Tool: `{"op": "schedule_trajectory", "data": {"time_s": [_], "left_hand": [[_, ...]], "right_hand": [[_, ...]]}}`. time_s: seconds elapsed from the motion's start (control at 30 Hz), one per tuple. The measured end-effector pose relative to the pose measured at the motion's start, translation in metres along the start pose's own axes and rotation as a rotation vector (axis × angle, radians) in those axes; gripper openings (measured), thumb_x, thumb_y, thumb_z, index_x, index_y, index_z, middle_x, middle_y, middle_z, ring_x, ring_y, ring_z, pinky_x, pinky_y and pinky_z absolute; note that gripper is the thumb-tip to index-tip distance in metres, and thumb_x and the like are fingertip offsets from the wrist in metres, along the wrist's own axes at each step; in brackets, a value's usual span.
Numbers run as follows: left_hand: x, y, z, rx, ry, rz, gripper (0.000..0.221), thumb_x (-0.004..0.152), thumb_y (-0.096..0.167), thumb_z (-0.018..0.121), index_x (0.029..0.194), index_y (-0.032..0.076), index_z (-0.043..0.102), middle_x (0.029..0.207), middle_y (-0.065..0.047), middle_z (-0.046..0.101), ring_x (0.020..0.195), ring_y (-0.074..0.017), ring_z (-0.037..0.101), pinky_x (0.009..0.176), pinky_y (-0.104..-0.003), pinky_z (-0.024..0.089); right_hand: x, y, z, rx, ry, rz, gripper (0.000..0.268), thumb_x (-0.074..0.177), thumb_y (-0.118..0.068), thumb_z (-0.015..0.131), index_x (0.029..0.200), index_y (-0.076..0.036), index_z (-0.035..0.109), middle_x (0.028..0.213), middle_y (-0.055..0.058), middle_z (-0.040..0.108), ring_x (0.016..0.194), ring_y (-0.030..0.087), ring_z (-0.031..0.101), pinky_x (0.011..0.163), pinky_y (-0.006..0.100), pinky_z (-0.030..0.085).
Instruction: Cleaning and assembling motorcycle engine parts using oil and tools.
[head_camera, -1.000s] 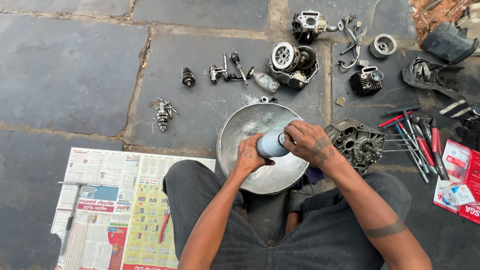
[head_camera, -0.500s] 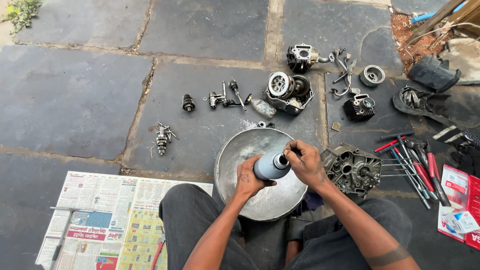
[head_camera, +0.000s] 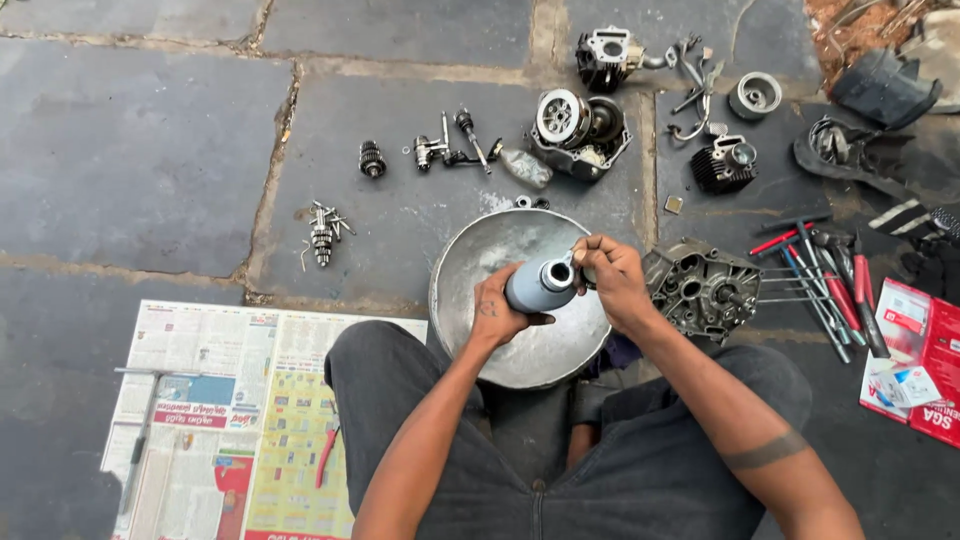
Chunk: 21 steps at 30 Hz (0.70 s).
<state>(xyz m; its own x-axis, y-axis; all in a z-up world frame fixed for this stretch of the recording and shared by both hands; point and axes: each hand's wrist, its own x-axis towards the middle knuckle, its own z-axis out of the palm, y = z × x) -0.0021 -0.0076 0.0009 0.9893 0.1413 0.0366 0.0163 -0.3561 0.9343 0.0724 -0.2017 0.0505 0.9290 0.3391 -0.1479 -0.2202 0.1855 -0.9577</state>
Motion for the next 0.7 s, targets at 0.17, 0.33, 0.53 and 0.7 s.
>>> {"op": "schedule_trajectory", "data": {"time_s": [0.17, 0.33, 0.53, 0.7], "left_hand": [[-0.003, 0.011, -0.003, -0.025, 0.033, -0.066, 0.085, 0.044, 0.031, 0.103, 0.118, 0.007, 0.070, 0.109, -0.010, 0.078, 0.104, -0.0264, 0.075, 0.093, -0.039, 0.059], [0.001, 0.012, -0.001, -0.033, 0.043, -0.010, 0.085, 0.044, 0.033, 0.103, 0.120, 0.008, 0.071, 0.108, -0.010, 0.079, 0.103, -0.0260, 0.076, 0.092, -0.039, 0.059], [0.000, 0.010, -0.002, -0.027, 0.088, 0.005, 0.083, 0.044, 0.030, 0.104, 0.117, 0.008, 0.071, 0.108, -0.010, 0.079, 0.103, -0.0254, 0.076, 0.093, -0.039, 0.059], [-0.002, 0.005, 0.000, -0.005, 0.039, -0.023, 0.087, 0.044, 0.032, 0.103, 0.121, 0.009, 0.070, 0.111, -0.008, 0.078, 0.108, -0.0239, 0.074, 0.097, -0.039, 0.057]], "right_hand": [[-0.010, -0.028, 0.019, 0.236, -0.071, -0.003, 0.012, 0.101, -0.012, 0.060, 0.103, 0.000, 0.062, 0.084, 0.005, 0.064, 0.073, 0.014, 0.063, 0.070, 0.028, 0.054], [-0.006, -0.049, 0.004, 0.084, -0.140, -0.094, 0.013, 0.102, -0.013, 0.065, 0.106, 0.000, 0.065, 0.082, 0.003, 0.064, 0.072, 0.012, 0.062, 0.067, 0.026, 0.052], [0.029, -0.069, -0.062, -0.246, -0.021, -0.054, 0.016, 0.095, -0.015, 0.070, 0.106, -0.003, 0.074, 0.079, 0.003, 0.069, 0.063, 0.010, 0.061, 0.054, 0.025, 0.047], [0.036, -0.093, -0.108, -1.282, 0.681, -0.218, 0.040, 0.077, -0.028, 0.096, 0.091, 0.000, 0.071, 0.082, 0.009, 0.070, 0.069, 0.020, 0.065, 0.068, 0.039, 0.054]]}}
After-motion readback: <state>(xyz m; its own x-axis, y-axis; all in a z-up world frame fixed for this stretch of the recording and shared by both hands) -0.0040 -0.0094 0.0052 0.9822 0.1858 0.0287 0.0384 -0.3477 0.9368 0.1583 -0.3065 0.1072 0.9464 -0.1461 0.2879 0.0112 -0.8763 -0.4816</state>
